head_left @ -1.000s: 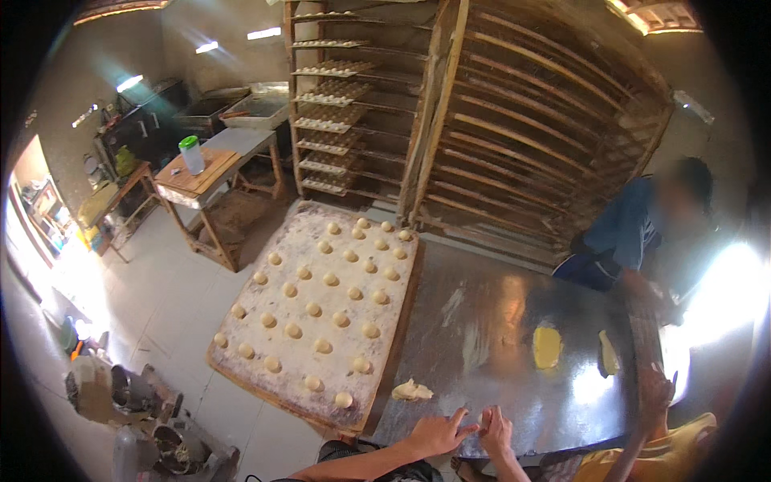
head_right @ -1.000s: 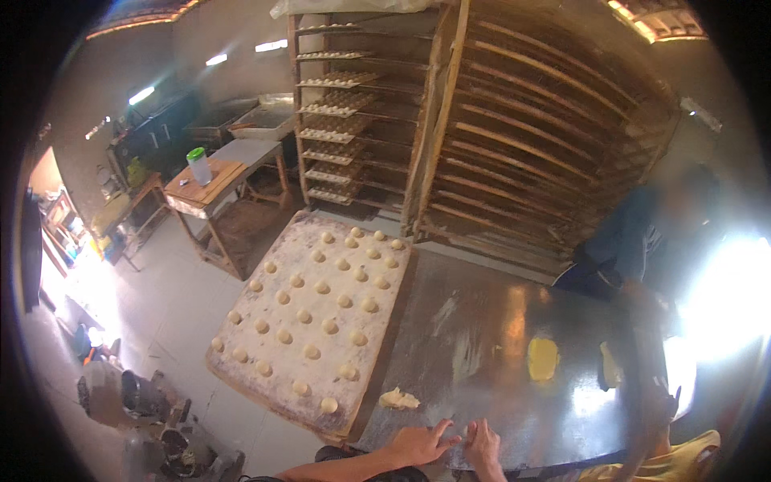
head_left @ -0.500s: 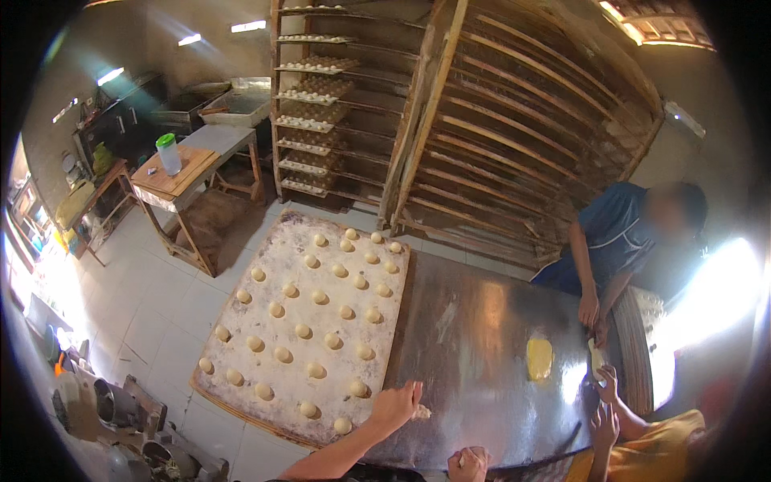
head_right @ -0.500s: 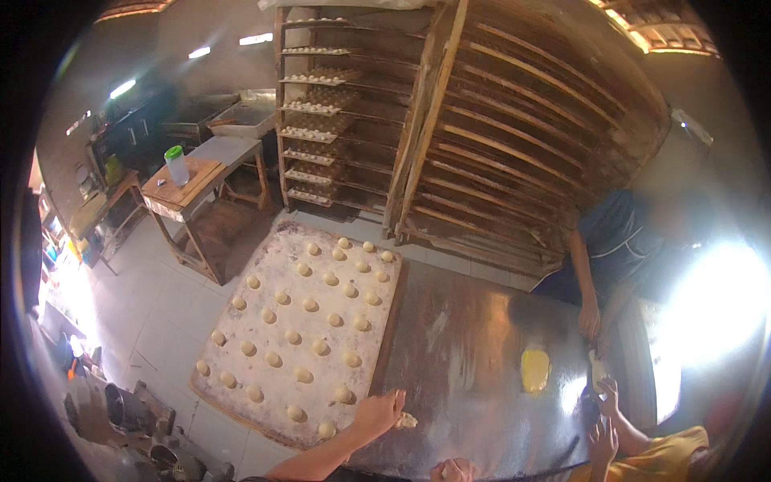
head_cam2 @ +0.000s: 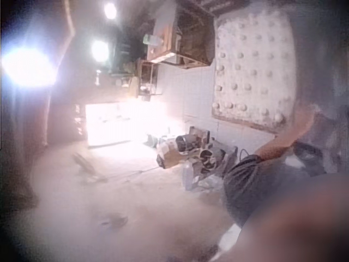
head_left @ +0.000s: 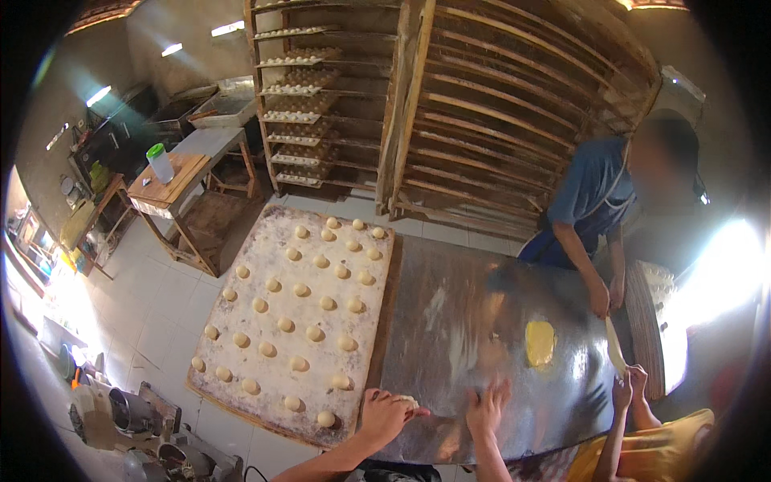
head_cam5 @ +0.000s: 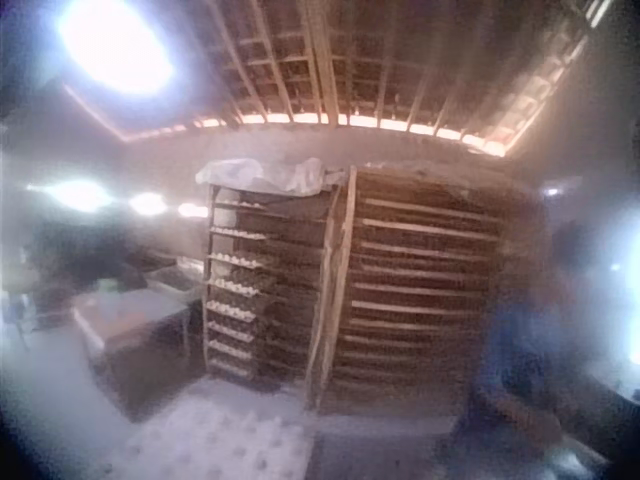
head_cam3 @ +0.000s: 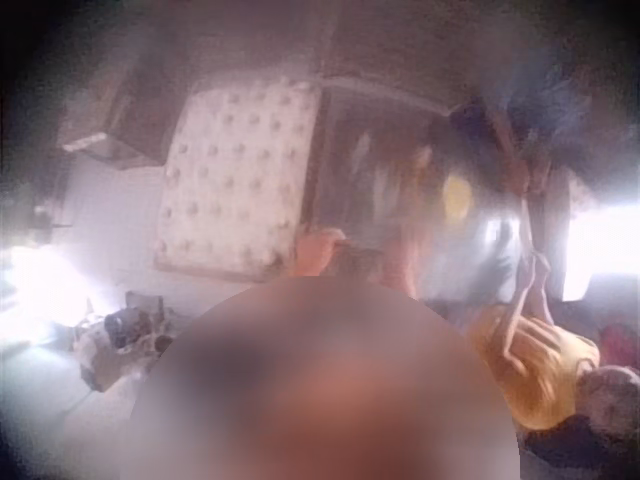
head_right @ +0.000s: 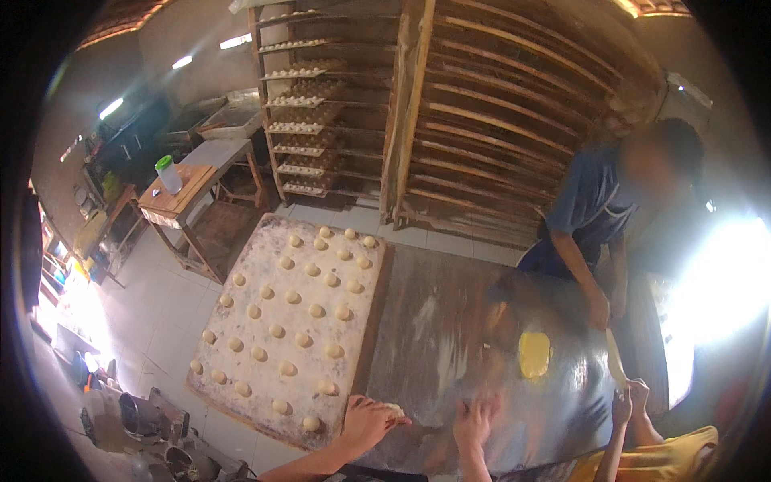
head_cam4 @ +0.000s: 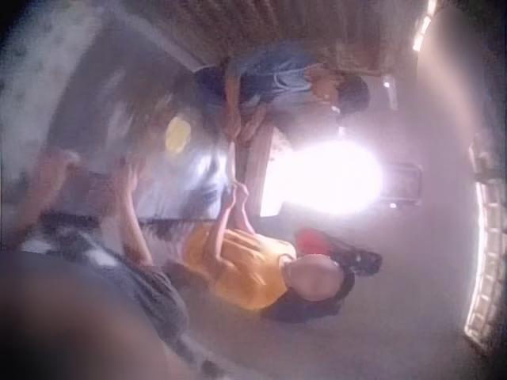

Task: The person rolls small pieces of dough into balls and places them on a floured wooden board. They then lift the board and place it onto a multi-tiered wooden rack. The person continues to roll more dough balls and arrange them on the board.

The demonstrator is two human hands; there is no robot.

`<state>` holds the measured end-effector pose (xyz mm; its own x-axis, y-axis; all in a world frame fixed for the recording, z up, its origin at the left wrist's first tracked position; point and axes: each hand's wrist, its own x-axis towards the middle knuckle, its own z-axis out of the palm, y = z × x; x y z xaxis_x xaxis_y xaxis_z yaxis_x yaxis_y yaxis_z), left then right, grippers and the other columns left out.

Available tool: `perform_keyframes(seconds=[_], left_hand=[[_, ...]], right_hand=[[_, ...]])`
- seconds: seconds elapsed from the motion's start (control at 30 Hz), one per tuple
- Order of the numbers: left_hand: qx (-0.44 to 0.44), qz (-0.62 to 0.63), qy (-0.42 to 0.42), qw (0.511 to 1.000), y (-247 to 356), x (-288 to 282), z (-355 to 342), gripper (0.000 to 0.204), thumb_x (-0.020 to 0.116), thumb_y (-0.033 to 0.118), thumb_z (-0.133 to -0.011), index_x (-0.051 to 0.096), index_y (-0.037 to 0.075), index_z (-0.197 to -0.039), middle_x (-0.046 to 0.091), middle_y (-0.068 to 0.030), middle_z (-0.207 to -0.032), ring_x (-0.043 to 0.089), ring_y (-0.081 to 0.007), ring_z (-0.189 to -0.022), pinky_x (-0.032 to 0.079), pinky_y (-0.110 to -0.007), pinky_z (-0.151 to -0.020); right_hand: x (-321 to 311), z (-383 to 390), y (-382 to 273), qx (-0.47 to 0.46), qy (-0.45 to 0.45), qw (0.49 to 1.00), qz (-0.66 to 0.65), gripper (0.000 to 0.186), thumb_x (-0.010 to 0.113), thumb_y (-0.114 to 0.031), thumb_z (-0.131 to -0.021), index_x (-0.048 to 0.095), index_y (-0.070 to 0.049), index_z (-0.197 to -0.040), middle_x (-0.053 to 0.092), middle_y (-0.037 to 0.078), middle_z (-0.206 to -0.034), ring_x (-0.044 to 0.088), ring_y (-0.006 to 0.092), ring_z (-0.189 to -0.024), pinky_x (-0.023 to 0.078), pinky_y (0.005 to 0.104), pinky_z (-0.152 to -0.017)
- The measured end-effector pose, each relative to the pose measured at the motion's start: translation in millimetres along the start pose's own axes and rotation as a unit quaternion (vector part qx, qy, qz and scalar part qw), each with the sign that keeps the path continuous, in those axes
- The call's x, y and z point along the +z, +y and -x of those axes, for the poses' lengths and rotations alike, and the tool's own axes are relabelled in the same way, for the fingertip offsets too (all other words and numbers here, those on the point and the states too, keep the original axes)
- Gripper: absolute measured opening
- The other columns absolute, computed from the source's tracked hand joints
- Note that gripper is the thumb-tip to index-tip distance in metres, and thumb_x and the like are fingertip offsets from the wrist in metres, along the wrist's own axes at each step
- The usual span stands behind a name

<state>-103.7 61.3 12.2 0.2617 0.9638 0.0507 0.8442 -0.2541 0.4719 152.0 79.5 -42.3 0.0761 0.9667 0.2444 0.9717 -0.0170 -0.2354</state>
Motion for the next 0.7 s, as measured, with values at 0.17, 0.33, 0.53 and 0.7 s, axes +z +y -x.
perform_keyframes(seconds=[0.17, 0.33, 0.53, 0.7], left_hand=[[-0.027, 0.011, 0.06, 0.998, 6, 6, 0, 0.025, 0.074, 0.041, -0.091, 0.071, 0.018, -0.1, 0.067, -0.0021, -0.1, 0.064, -0.0243, -0.097, 0.044, -0.045, -0.086], [0.009, 0.098, 0.134, 0.986, 0, 22, 19, 0.016, 0.071, 0.025, -0.094, 0.066, 0.017, -0.107, 0.065, -0.0053, -0.105, 0.062, -0.0264, -0.1, 0.048, -0.045, -0.085], [-0.033, 0.169, 0.159, 0.972, 11, -10, 10, 0.013, 0.069, 0.016, -0.094, 0.067, 0.011, -0.105, 0.067, -0.0106, -0.104, 0.065, -0.0318, -0.096, 0.052, -0.045, -0.083], [-0.083, 0.192, 0.156, 0.965, 8, -11, 11, 0.013, 0.069, 0.011, -0.093, 0.068, 0.002, -0.103, 0.068, -0.0162, -0.1, 0.068, -0.0332, -0.088, 0.055, -0.04, -0.077]], right_hand=[[-7, 35, -25, -0.099, -0.278, 0.946, -0.135, 0.066, 0.06, -0.026, -0.094, 0.042, 0.001, -0.152, 0.035, 0.033, -0.156, 0.028, 0.0493, -0.149, 0.024, 0.0569, -0.122], [4, -11, 4, -0.006, -0.037, 0.999, -0.04, 0.059, 0.06, -0.025, -0.096, 0.047, 0.0, -0.147, 0.037, 0.034, -0.155, 0.03, 0.0509, -0.147, 0.025, 0.0576, -0.121], [-8, 28, 9, -0.045, -0.177, 0.975, -0.128, 0.073, 0.066, -0.03, -0.095, 0.037, -0.001, -0.155, 0.035, 0.033, -0.157, 0.024, 0.0495, -0.15, 0.021, 0.0564, -0.123], [24, -38, -18, -0.078, -0.045, 0.994, -0.059, 0.07, 0.065, -0.027, -0.096, 0.039, -0.003, -0.156, 0.039, 0.027, -0.158, 0.032, 0.046, -0.148, 0.024, 0.0554, -0.122]])
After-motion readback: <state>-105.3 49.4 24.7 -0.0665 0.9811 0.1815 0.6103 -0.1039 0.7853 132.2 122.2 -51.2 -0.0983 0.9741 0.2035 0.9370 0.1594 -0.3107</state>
